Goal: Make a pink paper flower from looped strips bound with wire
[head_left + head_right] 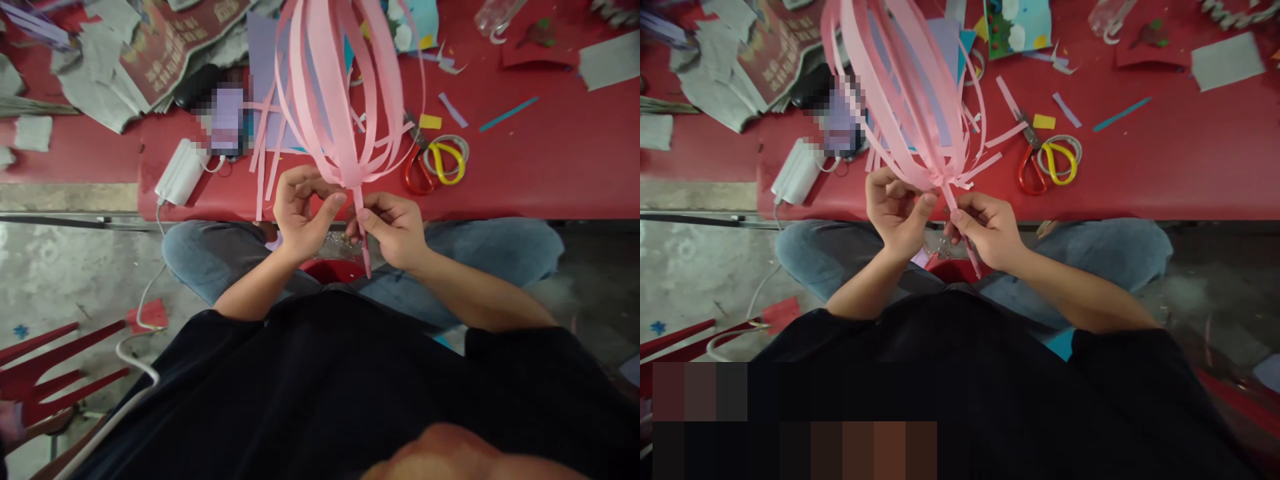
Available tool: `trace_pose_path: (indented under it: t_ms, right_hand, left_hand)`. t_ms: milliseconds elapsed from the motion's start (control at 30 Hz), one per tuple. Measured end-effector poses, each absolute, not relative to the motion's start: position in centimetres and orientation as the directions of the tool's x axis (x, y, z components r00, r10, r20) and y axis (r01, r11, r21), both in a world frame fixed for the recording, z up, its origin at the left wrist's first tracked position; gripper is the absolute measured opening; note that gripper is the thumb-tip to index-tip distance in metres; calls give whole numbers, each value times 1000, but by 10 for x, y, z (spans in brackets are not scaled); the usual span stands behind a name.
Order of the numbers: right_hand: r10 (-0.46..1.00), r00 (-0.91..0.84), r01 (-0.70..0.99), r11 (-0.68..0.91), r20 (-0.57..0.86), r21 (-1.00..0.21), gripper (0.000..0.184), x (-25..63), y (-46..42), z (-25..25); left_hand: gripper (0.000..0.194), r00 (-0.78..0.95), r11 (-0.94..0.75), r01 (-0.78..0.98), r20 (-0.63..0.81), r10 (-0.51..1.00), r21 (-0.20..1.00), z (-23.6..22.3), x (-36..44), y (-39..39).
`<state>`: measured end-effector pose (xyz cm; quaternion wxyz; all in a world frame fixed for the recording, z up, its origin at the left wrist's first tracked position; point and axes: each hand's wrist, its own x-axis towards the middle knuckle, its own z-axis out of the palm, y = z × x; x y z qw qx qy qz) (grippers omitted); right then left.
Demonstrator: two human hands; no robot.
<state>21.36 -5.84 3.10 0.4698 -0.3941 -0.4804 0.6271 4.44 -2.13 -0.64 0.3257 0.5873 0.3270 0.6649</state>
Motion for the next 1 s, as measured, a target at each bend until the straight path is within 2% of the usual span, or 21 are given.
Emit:
trace_pose_path:
  t_ms: [200, 367, 500, 600, 800, 1000]
  right_hand:
    - [952, -298, -254, -150, -70, -955, 45, 212, -58, 33]
    - [942, -331, -289, -163, -61, -943, 47, 211, -60, 31]
    - [941, -333, -287, -161, -59, -944, 46, 211, -59, 32]
    - [935, -349, -260, -160, -61, -952, 43, 212, -58, 32]
    - [922, -378, -258, -196, -88, -946, 38, 211, -57, 23]
    - [887, -450, -291, -252, -101, -923, 42, 212, -56, 23]
  left_hand:
    - [36, -19, -777, 221, 799, 602, 590, -8, 22, -11]
    - [13, 88, -793, 405, 844, 530, 455, 9, 10, -12]
    - [13, 104, -798, 433, 856, 507, 420, 19, 9, -12]
    - [6, 130, -802, 437, 854, 504, 407, 21, 8, -11]
    - [14, 77, -791, 454, 867, 493, 410, 18, 9, -10]
    - [5, 54, -779, 465, 865, 499, 421, 13, 6, -12]
